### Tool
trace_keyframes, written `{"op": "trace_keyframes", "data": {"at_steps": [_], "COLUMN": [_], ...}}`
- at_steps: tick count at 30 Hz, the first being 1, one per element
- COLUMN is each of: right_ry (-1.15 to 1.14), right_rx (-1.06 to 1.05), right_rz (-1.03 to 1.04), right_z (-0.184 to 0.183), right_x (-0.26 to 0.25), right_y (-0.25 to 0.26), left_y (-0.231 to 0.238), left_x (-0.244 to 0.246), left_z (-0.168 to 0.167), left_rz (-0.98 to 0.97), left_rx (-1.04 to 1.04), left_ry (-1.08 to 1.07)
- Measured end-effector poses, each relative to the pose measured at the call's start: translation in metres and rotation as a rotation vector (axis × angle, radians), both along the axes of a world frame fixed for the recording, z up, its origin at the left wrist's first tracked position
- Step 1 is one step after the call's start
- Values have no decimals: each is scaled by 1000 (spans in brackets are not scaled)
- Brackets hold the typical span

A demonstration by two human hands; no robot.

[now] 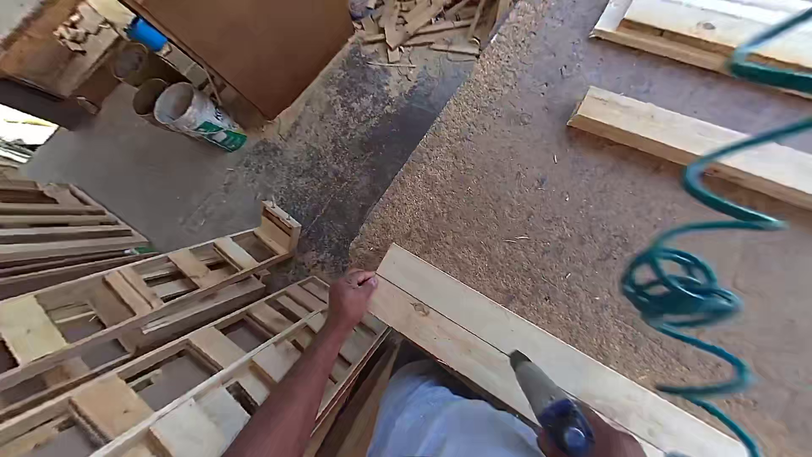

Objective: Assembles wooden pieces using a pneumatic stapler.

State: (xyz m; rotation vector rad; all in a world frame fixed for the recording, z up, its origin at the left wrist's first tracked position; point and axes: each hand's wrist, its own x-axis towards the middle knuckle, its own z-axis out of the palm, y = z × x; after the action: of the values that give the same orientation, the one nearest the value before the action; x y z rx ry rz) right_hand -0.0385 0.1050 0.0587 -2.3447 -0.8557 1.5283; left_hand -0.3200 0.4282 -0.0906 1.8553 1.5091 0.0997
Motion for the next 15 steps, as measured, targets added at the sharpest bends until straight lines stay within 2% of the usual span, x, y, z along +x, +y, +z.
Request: {"op": "trace_keyframes", "data": {"at_steps": [5,8,11,15], "right_ry": [76,113,108,100], "right_rx": [-85,-201,-257,-298], "right_rz": [228,299,319,332], "right_z": [-27,-32,-31,-33], "right_x": [-46,-64,-73,-87], "right_y": [101,137,157,178], "left_y": [-21,-17,12,42], "left_x": [19,29,35,61], "left_z": [1,5,1,-9], "left_rz": [-358,-576,-826,-1143], "left_rx": [-200,-31,162,162], "left_ry": [34,70,43,84]}}
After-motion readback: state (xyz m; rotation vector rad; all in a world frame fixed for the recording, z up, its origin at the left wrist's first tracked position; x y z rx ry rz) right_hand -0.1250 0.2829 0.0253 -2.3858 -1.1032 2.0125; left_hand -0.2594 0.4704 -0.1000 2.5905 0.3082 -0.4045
